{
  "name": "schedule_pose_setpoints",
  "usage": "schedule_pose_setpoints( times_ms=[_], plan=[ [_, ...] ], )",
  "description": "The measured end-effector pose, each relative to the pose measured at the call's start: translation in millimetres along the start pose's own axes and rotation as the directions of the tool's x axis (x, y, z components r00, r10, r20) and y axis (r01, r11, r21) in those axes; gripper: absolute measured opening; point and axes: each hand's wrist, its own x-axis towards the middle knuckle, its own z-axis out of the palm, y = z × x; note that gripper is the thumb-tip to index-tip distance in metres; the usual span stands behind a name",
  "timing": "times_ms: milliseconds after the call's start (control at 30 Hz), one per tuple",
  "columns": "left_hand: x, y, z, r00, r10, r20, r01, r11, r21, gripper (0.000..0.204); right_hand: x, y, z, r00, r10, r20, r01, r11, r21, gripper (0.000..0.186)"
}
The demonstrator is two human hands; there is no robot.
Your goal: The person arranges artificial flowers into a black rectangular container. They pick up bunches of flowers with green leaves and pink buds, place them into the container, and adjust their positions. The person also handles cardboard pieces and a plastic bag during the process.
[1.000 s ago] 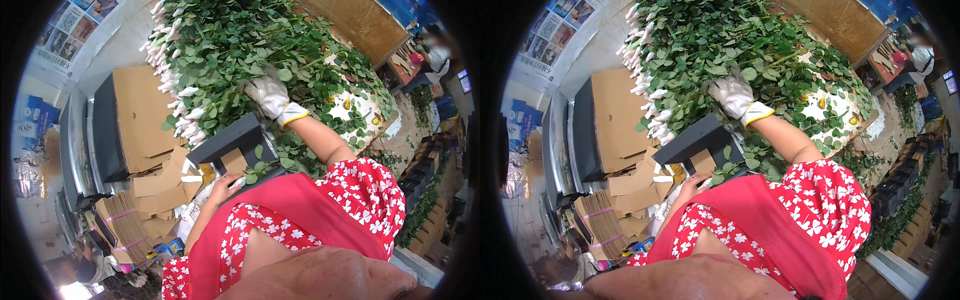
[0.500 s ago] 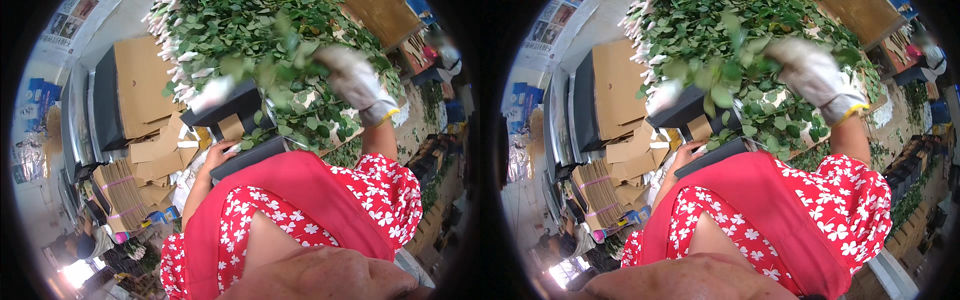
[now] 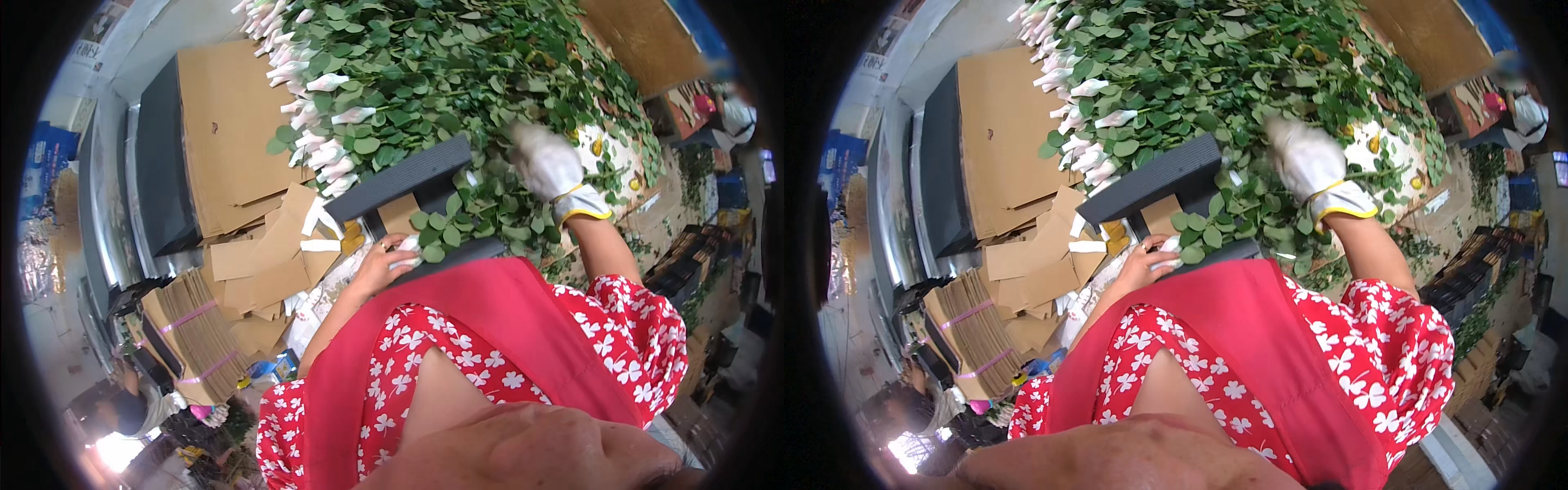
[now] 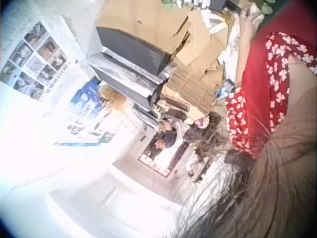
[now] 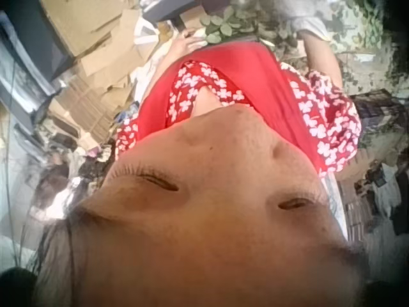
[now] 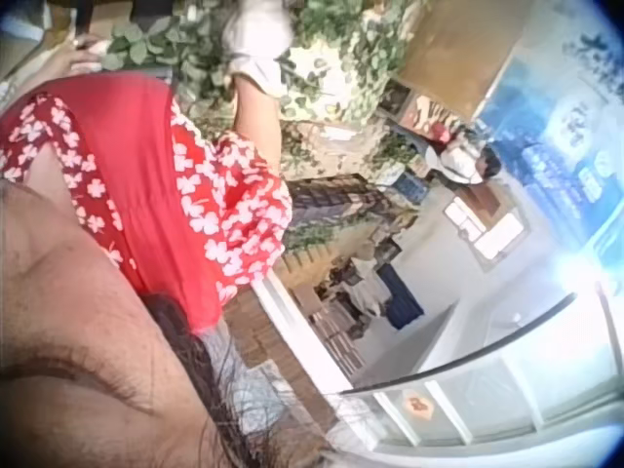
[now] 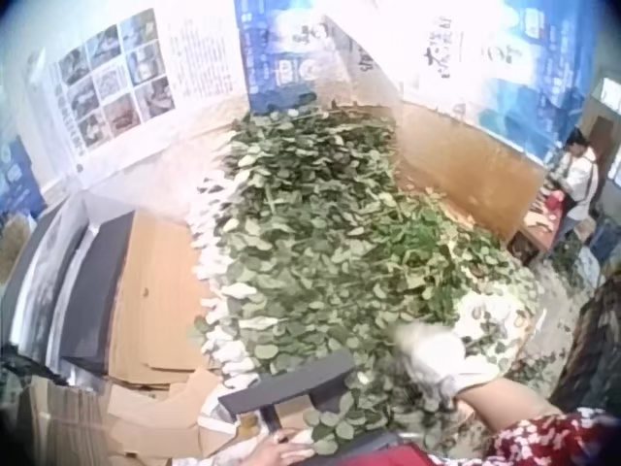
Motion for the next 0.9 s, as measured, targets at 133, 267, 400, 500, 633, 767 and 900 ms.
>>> schedule_pose_setpoints(
  times_ms=[133, 267, 400, 500, 633, 767, 900],
  plan=[
    [2.3, -4.2, 2.6, 0.995, 0.097, -0.003, -0.095, 0.984, 0.15, 0.056, 100.5, -15.2, 19.2, 0.949, -0.249, -0.193, 0.273, 0.956, 0.106, 0.033],
    [8.4, 11.8, -12.6, 0.992, 0.021, 0.126, -0.059, 0.949, 0.308, 0.061, 182.8, -12.7, 70.4, 0.955, -0.16, 0.251, 0.193, 0.975, -0.11, 0.031],
    [-0.6, 15.3, -10.8, 1.0, -0.019, 0.015, 0.012, 0.932, 0.363, 0.06, 163.5, -36.0, -34.9, 0.924, -0.293, -0.247, 0.317, 0.946, 0.064, 0.038],
    [1.1, 5.7, -6.2, 1.0, -0.012, -0.017, 0.016, 0.967, 0.253, 0.055, 145.6, -11.1, -67.9, 0.849, -0.311, -0.427, 0.306, 0.948, -0.082, 0.029],
    [6.2, -0.3, -8.8, 1.0, -0.02, 0.017, 0.017, 0.99, 0.143, 0.053, 98.0, -7.7, -107.9, 0.781, -0.337, -0.526, 0.279, 0.942, -0.189, 0.032],
    [12.4, 2.6, -9.6, 0.997, -0.069, 0.039, 0.064, 0.99, 0.122, 0.055, 68.5, 5.5, -121.7, 0.879, -0.216, -0.425, 0.153, 0.972, -0.179, 0.03],
    [4.1, -1.3, -2.4, 0.995, -0.099, -0.002, 0.099, 0.985, 0.139, 0.061, 82.3, 19.5, -90.2, 0.887, -0.192, -0.419, 0.181, 0.981, -0.066, 0.019]
  ],
)
